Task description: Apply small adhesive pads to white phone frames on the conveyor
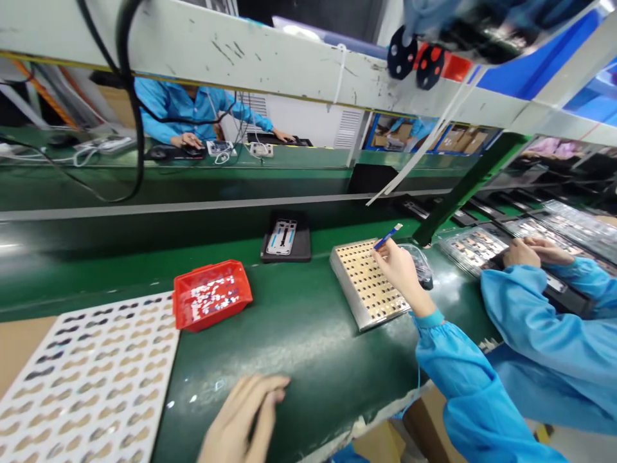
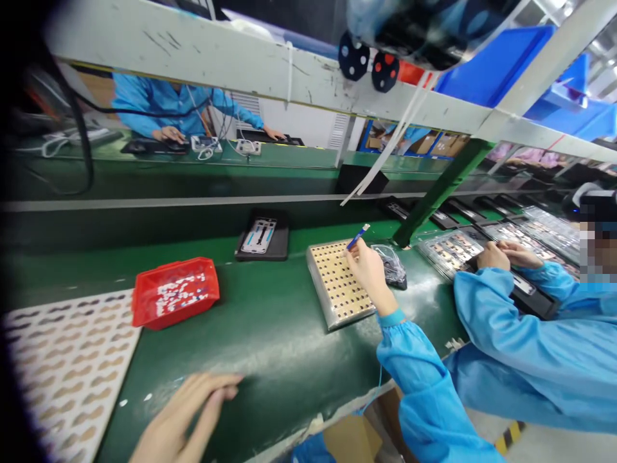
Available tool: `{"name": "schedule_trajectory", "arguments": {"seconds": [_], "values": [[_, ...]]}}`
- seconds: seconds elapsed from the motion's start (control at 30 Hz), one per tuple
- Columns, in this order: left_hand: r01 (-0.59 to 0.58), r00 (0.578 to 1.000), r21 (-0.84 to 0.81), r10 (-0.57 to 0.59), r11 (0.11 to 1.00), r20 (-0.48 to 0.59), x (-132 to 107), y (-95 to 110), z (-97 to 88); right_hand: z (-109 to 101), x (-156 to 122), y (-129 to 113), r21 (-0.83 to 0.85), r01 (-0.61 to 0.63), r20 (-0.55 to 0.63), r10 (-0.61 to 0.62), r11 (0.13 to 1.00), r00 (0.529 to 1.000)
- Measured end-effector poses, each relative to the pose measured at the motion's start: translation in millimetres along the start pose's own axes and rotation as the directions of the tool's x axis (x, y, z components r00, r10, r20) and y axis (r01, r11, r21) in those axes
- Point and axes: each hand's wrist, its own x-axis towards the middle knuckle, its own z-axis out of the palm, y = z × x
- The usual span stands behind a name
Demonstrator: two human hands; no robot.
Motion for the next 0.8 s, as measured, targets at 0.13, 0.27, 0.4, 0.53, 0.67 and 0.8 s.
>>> {"name": "schedule_trajectory", "arguments": {"seconds": [0.13,0.27,0.4,0.53,0.67,0.8], "values": [[0.121,0.993,0.370,-0.116,0.921,-0.036,67,-2,70.1,2,3,-5,-0.045,0.026,0.009,-0.025,0.999,1.000],[0.287,0.947,0.423,-0.320,0.859,0.007,143,-10,111.3,-13,-8,-20,-0.022,0.073,-0.013,-0.073,0.997,0.997],[0.344,0.931,0.344,-0.366,0.873,-0.002,196,-21,123.0,-39,-50,-46,0.169,0.113,-0.091,-0.099,0.979,0.991],[0.349,0.934,0.194,-0.358,0.917,0.011,218,-20,123.3,-48,-102,-74,0.359,0.092,-0.138,-0.045,0.929,0.989],[0.329,0.943,-0.021,-0.327,0.944,0.057,189,1,100.9,-30,-128,-97,0.592,-0.035,-0.112,0.126,0.805,0.986],[0.321,0.944,-0.596,-0.297,0.736,0.142,131,38,57.0,-6,-137,-115,0.751,-0.068,-0.069,0.181,0.657,0.981]]}}
